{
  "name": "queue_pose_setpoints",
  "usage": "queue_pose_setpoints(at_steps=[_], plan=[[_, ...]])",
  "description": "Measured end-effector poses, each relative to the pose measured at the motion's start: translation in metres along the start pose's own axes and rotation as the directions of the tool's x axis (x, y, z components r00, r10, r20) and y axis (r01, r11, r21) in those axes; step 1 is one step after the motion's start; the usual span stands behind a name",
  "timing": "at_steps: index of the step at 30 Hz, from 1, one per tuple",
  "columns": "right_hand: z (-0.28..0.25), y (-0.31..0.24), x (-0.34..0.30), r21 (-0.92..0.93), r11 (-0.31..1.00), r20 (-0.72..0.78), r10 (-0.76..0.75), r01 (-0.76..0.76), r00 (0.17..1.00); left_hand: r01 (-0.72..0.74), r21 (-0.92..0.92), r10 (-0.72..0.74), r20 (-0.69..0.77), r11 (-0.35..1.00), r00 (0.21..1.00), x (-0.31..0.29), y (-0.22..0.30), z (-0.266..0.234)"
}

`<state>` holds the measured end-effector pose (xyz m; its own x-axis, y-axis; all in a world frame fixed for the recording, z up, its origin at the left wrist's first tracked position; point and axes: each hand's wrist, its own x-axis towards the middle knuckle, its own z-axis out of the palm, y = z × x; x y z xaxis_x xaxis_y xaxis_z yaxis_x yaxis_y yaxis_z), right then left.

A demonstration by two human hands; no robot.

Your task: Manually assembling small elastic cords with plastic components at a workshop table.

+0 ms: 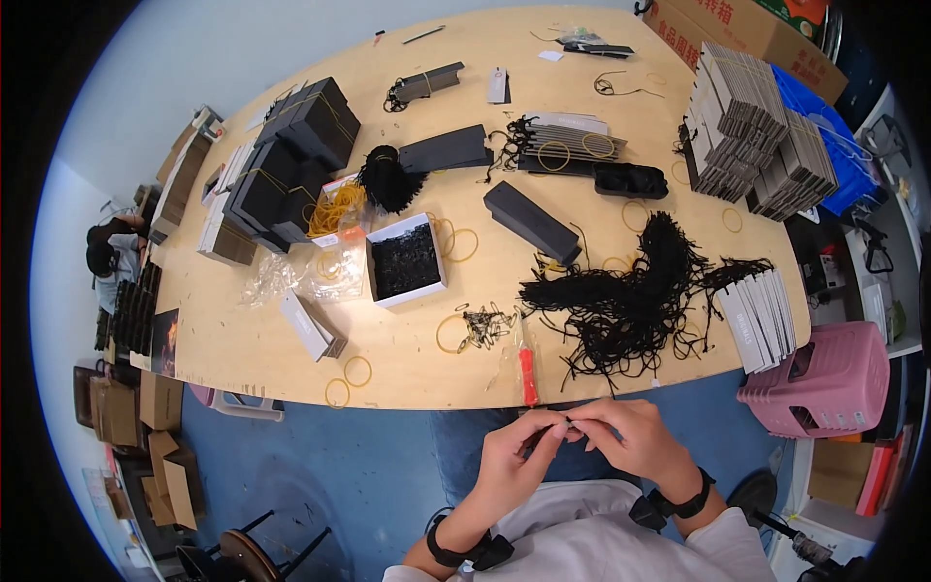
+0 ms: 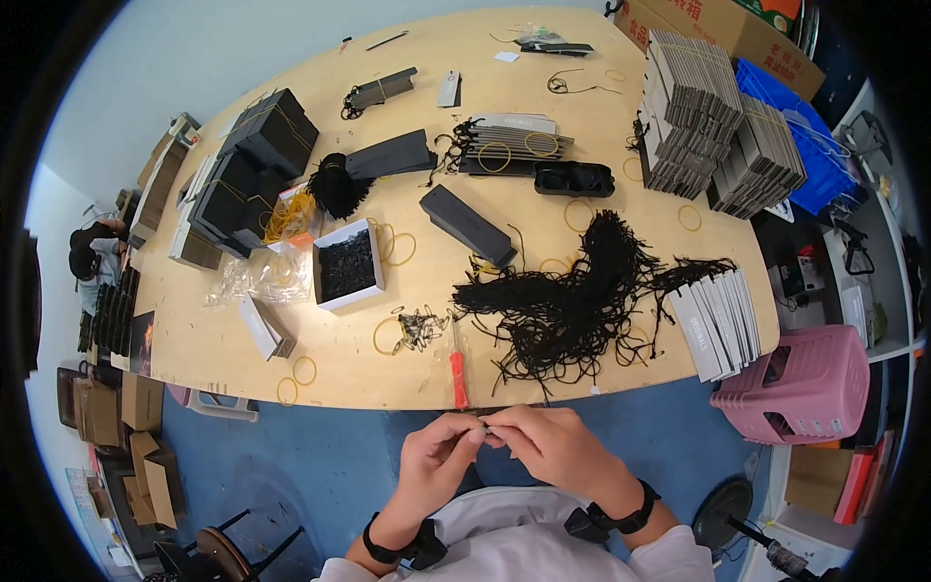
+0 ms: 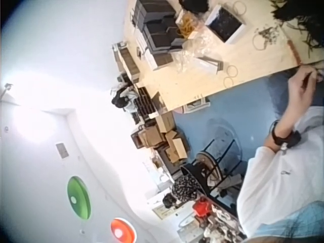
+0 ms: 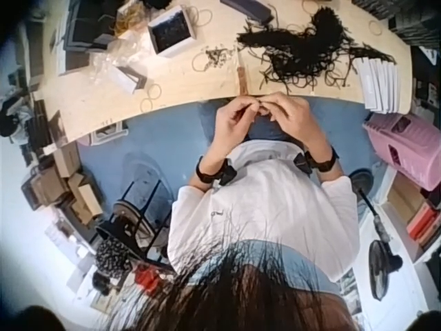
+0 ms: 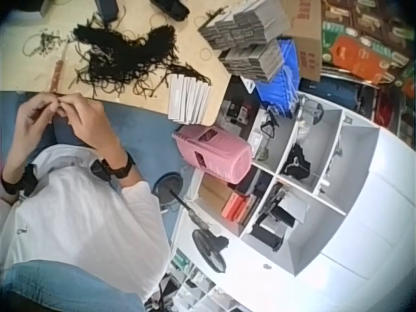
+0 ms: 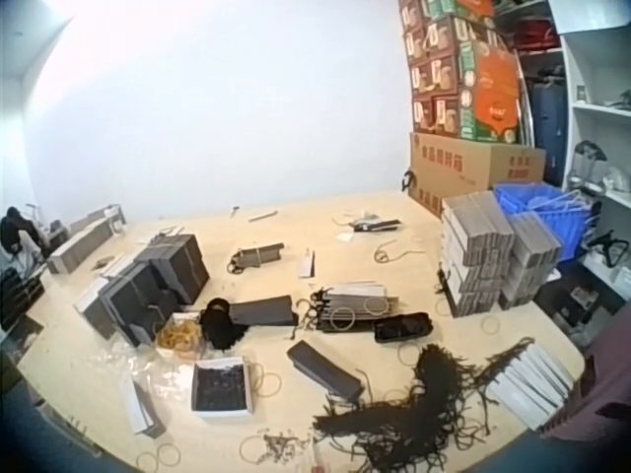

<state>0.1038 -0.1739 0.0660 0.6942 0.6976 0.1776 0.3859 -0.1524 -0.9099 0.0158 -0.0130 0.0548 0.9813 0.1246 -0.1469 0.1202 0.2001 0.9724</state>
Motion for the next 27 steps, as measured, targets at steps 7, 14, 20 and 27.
queue_pose_setpoints(at_steps=[7,14,20,27], plan=[[0.002,0.002,0.002,0.143,0.982,0.019,0.119,-0.121,0.993,-0.164,0.307,0.192,-0.064,0.937,0.979,-0.002,0.000,0.003],[0.018,0.000,0.002,-0.385,0.922,-0.066,-0.068,0.038,0.996,-0.171,0.554,0.289,-0.133,0.815,0.948,0.004,-0.003,0.010],[0.011,0.004,0.003,-0.284,0.958,0.007,0.034,-0.031,0.999,-0.275,0.660,0.394,-0.034,0.699,0.918,0.007,-0.005,0.006],[0.009,0.002,0.008,-0.420,0.896,0.080,-0.122,0.145,0.989,0.036,0.140,-0.027,-0.067,0.989,0.997,0.002,-0.010,-0.001]])
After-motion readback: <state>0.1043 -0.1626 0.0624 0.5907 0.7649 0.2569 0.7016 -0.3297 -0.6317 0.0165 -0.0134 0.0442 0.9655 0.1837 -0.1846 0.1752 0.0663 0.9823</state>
